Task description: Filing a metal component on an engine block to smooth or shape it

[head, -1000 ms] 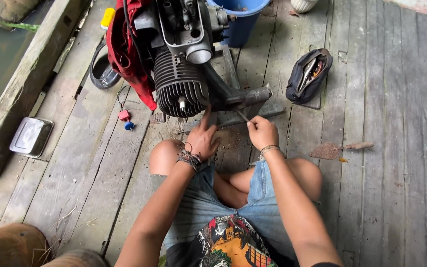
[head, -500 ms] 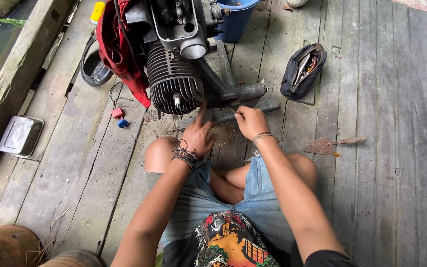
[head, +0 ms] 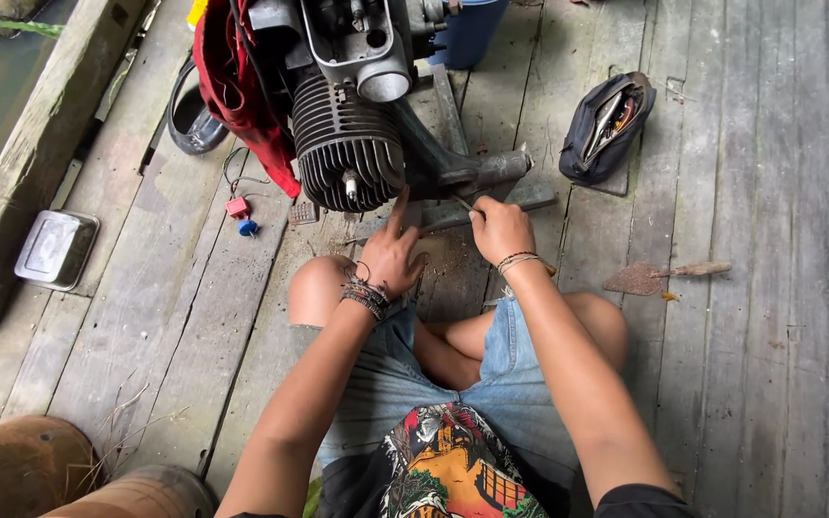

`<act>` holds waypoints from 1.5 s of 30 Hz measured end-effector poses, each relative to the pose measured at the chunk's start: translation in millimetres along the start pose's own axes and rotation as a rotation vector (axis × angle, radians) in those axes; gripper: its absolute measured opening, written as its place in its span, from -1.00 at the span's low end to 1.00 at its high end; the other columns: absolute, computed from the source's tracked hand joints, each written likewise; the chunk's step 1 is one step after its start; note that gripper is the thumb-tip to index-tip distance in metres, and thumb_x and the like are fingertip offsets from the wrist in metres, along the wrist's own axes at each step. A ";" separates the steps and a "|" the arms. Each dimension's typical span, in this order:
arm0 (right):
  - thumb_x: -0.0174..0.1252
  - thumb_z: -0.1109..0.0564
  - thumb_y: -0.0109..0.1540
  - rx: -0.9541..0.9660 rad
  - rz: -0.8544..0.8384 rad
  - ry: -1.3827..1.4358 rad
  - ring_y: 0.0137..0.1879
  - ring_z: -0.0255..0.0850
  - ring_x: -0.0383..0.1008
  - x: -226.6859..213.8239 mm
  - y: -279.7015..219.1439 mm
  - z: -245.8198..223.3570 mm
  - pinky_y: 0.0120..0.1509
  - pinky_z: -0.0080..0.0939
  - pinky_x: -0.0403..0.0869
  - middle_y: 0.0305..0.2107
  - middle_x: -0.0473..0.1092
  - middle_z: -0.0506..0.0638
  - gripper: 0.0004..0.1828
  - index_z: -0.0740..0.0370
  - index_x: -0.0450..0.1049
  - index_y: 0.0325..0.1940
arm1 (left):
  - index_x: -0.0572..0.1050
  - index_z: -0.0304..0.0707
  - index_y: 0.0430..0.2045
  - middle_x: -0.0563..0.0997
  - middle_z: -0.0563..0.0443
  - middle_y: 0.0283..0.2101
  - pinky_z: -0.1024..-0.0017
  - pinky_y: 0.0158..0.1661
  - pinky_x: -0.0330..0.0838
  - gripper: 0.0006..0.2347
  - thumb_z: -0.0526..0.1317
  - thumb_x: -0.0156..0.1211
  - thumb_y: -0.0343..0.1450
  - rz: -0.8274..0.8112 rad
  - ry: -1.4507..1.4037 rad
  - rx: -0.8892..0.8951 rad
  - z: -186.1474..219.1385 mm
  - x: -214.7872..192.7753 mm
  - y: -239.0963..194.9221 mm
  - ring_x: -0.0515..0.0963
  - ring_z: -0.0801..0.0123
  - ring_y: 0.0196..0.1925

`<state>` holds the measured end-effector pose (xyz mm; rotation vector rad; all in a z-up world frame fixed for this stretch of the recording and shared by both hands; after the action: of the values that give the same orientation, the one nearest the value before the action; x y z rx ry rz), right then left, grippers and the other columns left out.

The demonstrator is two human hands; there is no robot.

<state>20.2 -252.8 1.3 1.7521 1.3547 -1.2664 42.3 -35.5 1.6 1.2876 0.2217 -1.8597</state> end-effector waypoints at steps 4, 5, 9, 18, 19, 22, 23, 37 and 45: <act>0.14 0.05 0.27 -0.113 -0.076 0.064 -0.06 0.33 0.59 -46.5 -20.0 -10.7 0.05 0.29 0.55 -0.30 0.60 0.27 -0.78 0.12 0.64 -0.11 | 0.48 -0.24 -0.23 0.06 -0.41 0.44 0.01 -0.14 0.60 -0.73 -0.19 0.35 0.27 0.020 0.005 0.032 -3.7 2.8 1.6 0.65 -0.27 -0.11; 0.13 0.05 0.27 -0.097 -0.085 0.026 -0.07 0.31 0.60 -57.6 -24.1 -9.3 0.03 0.28 0.56 -0.31 0.61 0.22 -0.78 0.09 0.65 -0.13 | 0.47 -0.24 -0.24 0.06 -0.41 0.45 0.00 -0.14 0.60 -0.73 -0.18 0.35 0.27 0.038 -0.011 0.039 -5.5 4.5 2.6 0.64 -0.30 -0.11; 0.09 -0.01 0.32 -0.066 -0.027 -0.060 -0.09 0.20 0.63 -59.5 -23.3 2.5 0.00 0.20 0.58 -0.29 0.61 0.12 -0.77 0.01 0.64 -0.08 | 0.45 -0.20 -0.25 0.07 -0.40 0.45 -0.03 -0.16 0.60 -0.72 -0.19 0.37 0.25 0.077 -0.036 0.049 -4.6 3.9 1.8 0.65 -0.29 -0.16; 0.02 -0.03 0.34 -0.121 -0.078 -0.115 -0.11 0.26 0.63 -14.5 -6.0 -2.9 -0.03 0.27 0.59 -0.25 0.58 0.15 -0.75 -0.02 0.57 -0.04 | 0.46 -0.17 -0.24 0.10 -0.38 0.43 0.00 -0.18 0.59 -0.73 -0.19 0.36 0.26 0.077 -0.039 0.044 4.0 -9.3 2.7 0.66 -0.20 -0.22; 0.02 -0.03 0.34 -0.117 -0.079 -0.117 -0.11 0.26 0.63 -32.3 -12.9 -7.3 -0.03 0.27 0.59 -0.25 0.58 0.15 -0.75 -0.02 0.57 -0.04 | 0.46 -0.17 -0.24 0.10 -0.38 0.43 0.00 -0.18 0.59 -0.73 -0.19 0.36 0.26 0.076 -0.043 0.045 2.7 -7.7 0.6 0.66 -0.20 -0.22; 0.06 0.04 0.32 -0.136 -0.173 -0.280 -0.12 0.24 0.65 -65.0 -24.3 -11.9 -0.01 0.22 0.60 -0.25 0.61 0.12 -0.76 0.02 0.64 -0.08 | 0.44 -0.19 -0.26 0.11 -0.36 0.43 -0.03 -0.20 0.57 -0.72 -0.18 0.37 0.25 0.103 -0.047 0.059 2.2 -4.7 0.5 0.64 -0.21 -0.24; 0.03 0.02 0.34 -0.134 -0.143 -0.255 -0.11 0.27 0.63 -66.4 -22.8 -9.3 -0.01 0.28 0.58 -0.24 0.59 0.15 -0.75 0.04 0.61 -0.06 | 0.44 -0.19 -0.26 0.10 -0.36 0.44 -0.04 -0.19 0.57 -0.71 -0.18 0.38 0.25 0.111 -0.052 0.064 2.7 -4.9 -0.8 0.64 -0.22 -0.25; 0.08 0.20 0.29 -0.371 -0.004 -0.384 -0.29 0.20 0.64 -59.8 -34.8 -38.9 -0.23 0.21 0.62 -0.39 0.56 0.16 -0.80 0.25 0.61 -0.13 | 0.46 -0.23 -0.26 0.11 -0.38 0.43 -0.01 -0.22 0.57 -0.72 -0.16 0.38 0.27 0.106 -0.015 0.081 6.0 -8.1 0.5 0.62 -0.17 -0.24; 0.05 0.13 0.27 -0.314 0.056 -0.387 -0.32 0.24 0.62 -41.5 -1.6 -23.2 -0.24 0.26 0.59 -0.47 0.48 0.13 -0.81 0.18 0.57 -0.27 | 0.48 -0.21 -0.20 0.03 -0.38 0.47 0.05 -0.09 0.60 -0.73 -0.18 0.35 0.30 -0.007 -0.004 -0.005 6.6 -11.8 0.4 0.65 -0.20 -0.09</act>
<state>25.0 -248.5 48.5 1.2476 1.1931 -1.2097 39.4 -33.2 14.5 1.2816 0.2295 -1.8665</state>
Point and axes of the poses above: each hand's wrist, its own y-axis towards the middle knuckle, its own x-axis out of the palm, z = x × y, the point moved 6 cm from there along y, towards the middle knuckle
